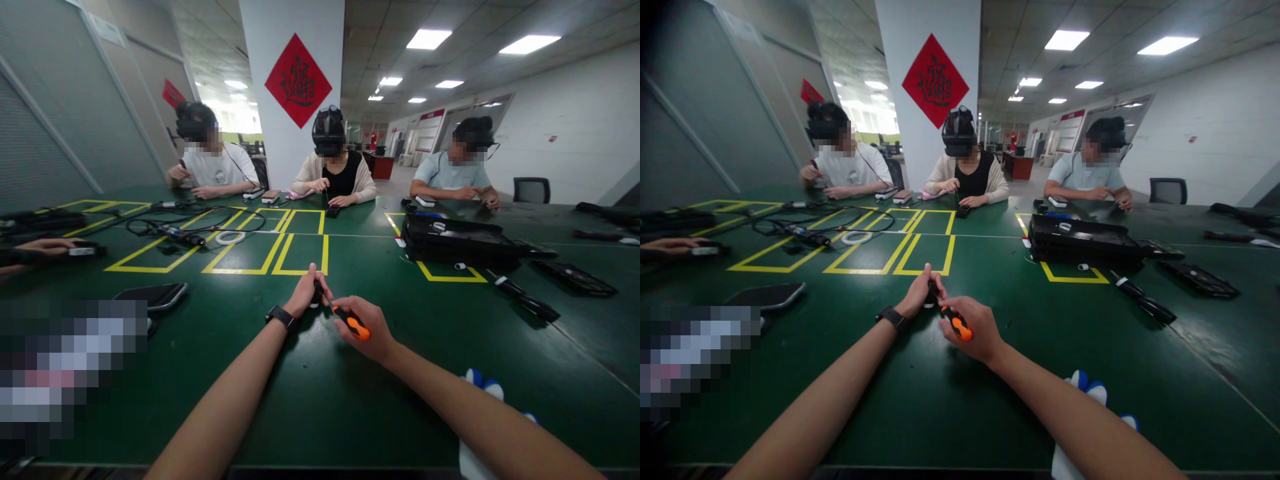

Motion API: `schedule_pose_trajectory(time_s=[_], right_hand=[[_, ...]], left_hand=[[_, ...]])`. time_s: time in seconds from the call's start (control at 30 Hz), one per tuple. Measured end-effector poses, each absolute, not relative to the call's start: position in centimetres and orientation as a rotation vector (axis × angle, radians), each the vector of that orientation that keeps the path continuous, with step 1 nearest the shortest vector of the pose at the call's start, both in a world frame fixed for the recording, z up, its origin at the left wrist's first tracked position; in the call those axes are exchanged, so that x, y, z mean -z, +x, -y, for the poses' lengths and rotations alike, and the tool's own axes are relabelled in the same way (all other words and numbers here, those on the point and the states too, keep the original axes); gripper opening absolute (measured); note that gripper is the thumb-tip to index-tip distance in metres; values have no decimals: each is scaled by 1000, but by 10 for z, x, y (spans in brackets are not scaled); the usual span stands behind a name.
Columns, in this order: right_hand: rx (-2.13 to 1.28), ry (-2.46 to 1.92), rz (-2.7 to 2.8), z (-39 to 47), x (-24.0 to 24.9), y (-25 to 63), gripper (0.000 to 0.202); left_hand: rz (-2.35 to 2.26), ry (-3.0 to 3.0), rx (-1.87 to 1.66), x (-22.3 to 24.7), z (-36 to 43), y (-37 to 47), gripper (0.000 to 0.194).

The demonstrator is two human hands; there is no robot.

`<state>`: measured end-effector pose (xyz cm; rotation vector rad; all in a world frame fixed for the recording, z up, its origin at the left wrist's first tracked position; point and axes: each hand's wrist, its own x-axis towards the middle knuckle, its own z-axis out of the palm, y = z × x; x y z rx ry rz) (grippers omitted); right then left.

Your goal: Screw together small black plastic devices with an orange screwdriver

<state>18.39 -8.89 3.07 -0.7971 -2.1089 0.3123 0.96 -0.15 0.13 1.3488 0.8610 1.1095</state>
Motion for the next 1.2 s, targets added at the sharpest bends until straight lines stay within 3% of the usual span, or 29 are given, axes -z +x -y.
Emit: schedule_pose_trajectory(time_s=[0.37,1.2], right_hand=[[-312,-780,2091,84,-32,189,19],[-283,-715,2144,81,-33,193,19]], left_hand=[[-876,1360,-1125,1,-1,9,64],[-801,1300,-1083,-1,0,10,62]])
